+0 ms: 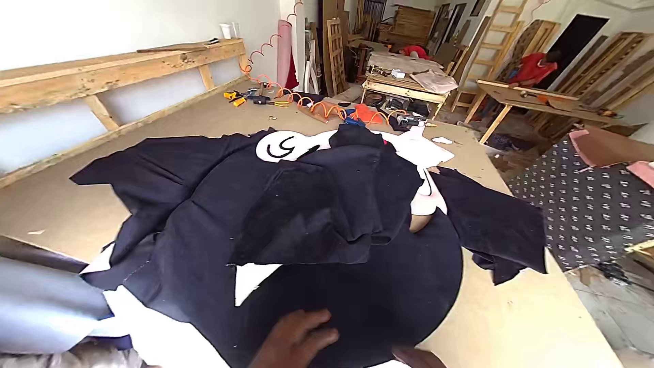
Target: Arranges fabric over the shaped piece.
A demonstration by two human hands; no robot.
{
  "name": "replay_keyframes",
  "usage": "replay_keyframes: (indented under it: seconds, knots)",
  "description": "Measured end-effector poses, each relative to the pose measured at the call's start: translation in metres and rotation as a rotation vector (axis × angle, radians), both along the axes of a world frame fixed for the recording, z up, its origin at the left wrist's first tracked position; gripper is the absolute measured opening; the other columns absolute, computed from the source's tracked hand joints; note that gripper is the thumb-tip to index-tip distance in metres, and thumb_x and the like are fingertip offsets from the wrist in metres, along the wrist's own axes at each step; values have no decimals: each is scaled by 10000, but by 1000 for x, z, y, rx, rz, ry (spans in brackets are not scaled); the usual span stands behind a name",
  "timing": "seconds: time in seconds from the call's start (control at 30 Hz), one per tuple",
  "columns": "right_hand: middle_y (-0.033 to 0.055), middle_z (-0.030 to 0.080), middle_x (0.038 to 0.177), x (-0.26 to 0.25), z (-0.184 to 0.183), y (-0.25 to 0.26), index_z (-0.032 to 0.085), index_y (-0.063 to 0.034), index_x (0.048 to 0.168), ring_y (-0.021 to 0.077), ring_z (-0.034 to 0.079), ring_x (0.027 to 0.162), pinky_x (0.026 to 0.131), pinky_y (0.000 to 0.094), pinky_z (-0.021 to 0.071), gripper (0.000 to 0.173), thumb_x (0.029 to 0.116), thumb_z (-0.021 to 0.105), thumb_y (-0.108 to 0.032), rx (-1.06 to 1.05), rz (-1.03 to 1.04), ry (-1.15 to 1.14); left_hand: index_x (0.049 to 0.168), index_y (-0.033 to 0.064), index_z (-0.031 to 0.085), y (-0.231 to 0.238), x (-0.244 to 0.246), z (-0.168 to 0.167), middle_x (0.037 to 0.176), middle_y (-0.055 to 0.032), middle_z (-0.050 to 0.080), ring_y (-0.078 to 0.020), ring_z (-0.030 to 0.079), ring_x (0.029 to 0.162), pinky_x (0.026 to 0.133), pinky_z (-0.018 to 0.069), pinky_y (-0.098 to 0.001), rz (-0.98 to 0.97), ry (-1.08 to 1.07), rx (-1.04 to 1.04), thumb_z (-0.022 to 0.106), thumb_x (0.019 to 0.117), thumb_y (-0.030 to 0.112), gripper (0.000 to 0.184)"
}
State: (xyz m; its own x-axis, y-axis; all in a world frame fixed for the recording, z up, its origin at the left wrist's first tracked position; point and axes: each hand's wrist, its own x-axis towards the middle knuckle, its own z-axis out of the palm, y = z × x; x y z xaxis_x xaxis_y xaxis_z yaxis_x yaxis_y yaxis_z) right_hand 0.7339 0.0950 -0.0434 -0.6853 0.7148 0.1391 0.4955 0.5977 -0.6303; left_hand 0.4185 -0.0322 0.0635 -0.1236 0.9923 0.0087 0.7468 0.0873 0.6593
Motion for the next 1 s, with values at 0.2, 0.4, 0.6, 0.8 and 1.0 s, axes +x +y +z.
replay_keyframes:
  seconds: [0.2, 0.4, 0.6, 0.8, 1.0]
  knots:
    - [-13, 724, 1226, -98, 27, 101, 694, -140, 1290, 130, 727, 1053, 869, 367, 659, 424, 929, 764, -351, -194, -133, 395, 1422, 228, 603, 54, -99, -17, 1499, -79, 552, -251, 528, 1385, 1114, 490, -514, 179, 193, 344, 696, 876, 654, 699]
    - [110, 668, 1327, -167, 32, 179, 594, -26, 1372, 177, 692, 1146, 956, 365, 613, 624, 872, 784, -348, -389, -604, 576, 1416, 184, 608, 185, -201, -30, 1509, -155, 522, -375, 491, 1401, 1117, 413, -646, 365, 215, 302, 547, 838, 808, 853]
    - [172, 584, 1432, -192, 24, 247, 557, -57, 1452, 295, 559, 1320, 1112, 477, 463, 761, 857, 742, -494, -296, -846, 368, 1563, 247, 448, 309, -256, -59, 1641, -212, 335, -467, 344, 1483, 1145, 288, -719, 418, 295, -40, 573, 782, 867, 1006]
    - [195, 541, 1478, -207, 31, 262, 431, -59, 1541, 283, 514, 1383, 1136, 489, 437, 835, 884, 752, -461, -494, -912, 395, 1542, 112, 449, 343, -273, -42, 1310, -336, 620, -535, 583, 1236, 1010, 416, -748, 581, 230, -227, 566, 850, 812, 991]
    - [164, 543, 1484, -200, 30, 265, 453, -54, 1511, 271, 530, 1367, 1084, 506, 485, 744, 908, 765, -358, -801, -970, 751, 1238, 59, 718, 352, -296, -41, 1250, -282, 672, -486, 589, 1247, 1032, 413, -732, 638, 153, -307, 554, 853, 817, 866]
